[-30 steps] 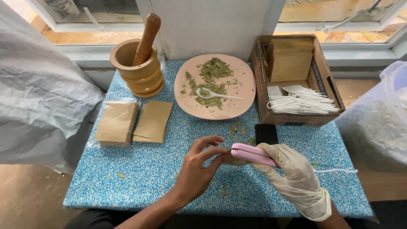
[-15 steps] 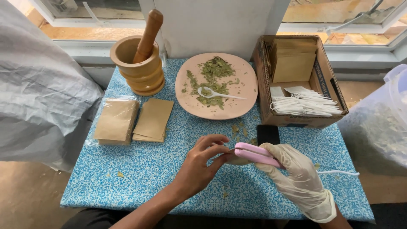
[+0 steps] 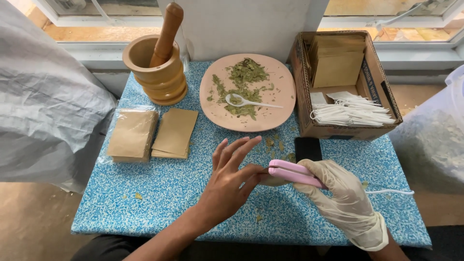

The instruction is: The person is manually sealing small tea bags using a handheld heat sealer after folding the tops.

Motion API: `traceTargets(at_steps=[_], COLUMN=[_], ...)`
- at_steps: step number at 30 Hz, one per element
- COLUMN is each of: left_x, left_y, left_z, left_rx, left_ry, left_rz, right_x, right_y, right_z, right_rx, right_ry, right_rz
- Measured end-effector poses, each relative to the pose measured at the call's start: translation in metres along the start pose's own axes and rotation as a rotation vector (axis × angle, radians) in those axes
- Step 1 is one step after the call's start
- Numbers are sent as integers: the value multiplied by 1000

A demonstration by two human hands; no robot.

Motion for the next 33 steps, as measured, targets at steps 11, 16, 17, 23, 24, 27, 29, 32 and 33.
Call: traceTargets(at_steps=[11,16,17,23,24,27,29,32,33], left_x=[3,0,3,10,10,8,9,8,8], left_y=[-3,2,2,3,3,2,1,0,0], left_z=[4,-1,1,4,3,3,4,5,5], left_rx=[26,18,37,92,74,91,91,91,88], left_ry=[36,15,-49,-252,-215,-190,-187,-177,-169], left_rz=[-26,-54,-103,-301,-263,-260,-253,-238,-230], right_x=[-6,-1,0,-3,-2,-6,-6,-6,-7], right_y=[-6,-2,-1,-4,-3,-7,-6,-7,-7], right_z=[0,-1,-1,-3,-3,-2,-2,-2,-2], right_rx=[24,8,5,7,7,10,11,10,9], right_ry=[-23,-29,-21,-36,-41,-21,-27,-40,-47], right_rz=[20,19,17,2,-2,-25,-17,-11,-18])
Point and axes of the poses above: each hand's wrist, its own y-axis towards the middle knuckle, its own z-axis out of the palm, x = y × z, the point moved 7 cm from there along y, towards the middle knuckle, and after that the axes turned 7 degrees about -x, right-handed, at the moved point
